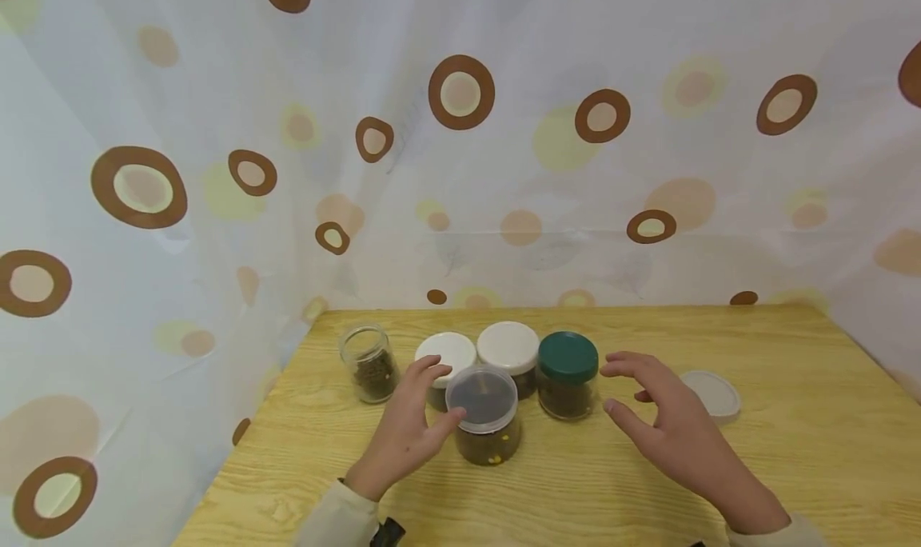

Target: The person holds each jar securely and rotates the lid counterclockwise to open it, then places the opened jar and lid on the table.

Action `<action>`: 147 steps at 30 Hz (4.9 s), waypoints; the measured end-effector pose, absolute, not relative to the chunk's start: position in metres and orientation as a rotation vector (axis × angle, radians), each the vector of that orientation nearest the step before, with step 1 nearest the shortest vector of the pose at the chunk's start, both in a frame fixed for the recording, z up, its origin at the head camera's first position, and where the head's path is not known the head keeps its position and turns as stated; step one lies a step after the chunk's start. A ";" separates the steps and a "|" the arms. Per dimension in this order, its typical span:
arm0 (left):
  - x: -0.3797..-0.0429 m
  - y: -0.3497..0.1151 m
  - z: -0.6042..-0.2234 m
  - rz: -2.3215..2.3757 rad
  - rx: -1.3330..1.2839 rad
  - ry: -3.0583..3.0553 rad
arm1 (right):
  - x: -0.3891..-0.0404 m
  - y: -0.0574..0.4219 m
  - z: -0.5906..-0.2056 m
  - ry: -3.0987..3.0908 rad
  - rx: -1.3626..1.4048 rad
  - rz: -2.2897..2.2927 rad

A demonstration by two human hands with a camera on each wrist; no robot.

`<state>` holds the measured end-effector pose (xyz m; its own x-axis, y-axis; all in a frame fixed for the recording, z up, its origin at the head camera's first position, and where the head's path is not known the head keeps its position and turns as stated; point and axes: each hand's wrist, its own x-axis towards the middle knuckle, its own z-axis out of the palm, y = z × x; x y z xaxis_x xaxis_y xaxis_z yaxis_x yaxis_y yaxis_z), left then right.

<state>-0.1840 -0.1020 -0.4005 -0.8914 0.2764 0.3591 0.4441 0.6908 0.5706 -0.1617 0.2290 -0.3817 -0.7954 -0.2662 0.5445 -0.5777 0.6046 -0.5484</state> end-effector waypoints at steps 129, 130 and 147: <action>-0.155 -0.068 -0.381 -0.721 -1.180 -2.603 | -0.144 0.157 -0.389 -2.627 0.955 1.205; -0.155 -0.069 -0.381 -0.765 -1.171 -2.617 | -0.144 0.156 -0.388 -2.628 0.939 1.209; -0.153 -0.077 -0.395 -1.409 -1.033 -2.509 | -0.137 0.160 -0.379 -2.398 0.906 1.489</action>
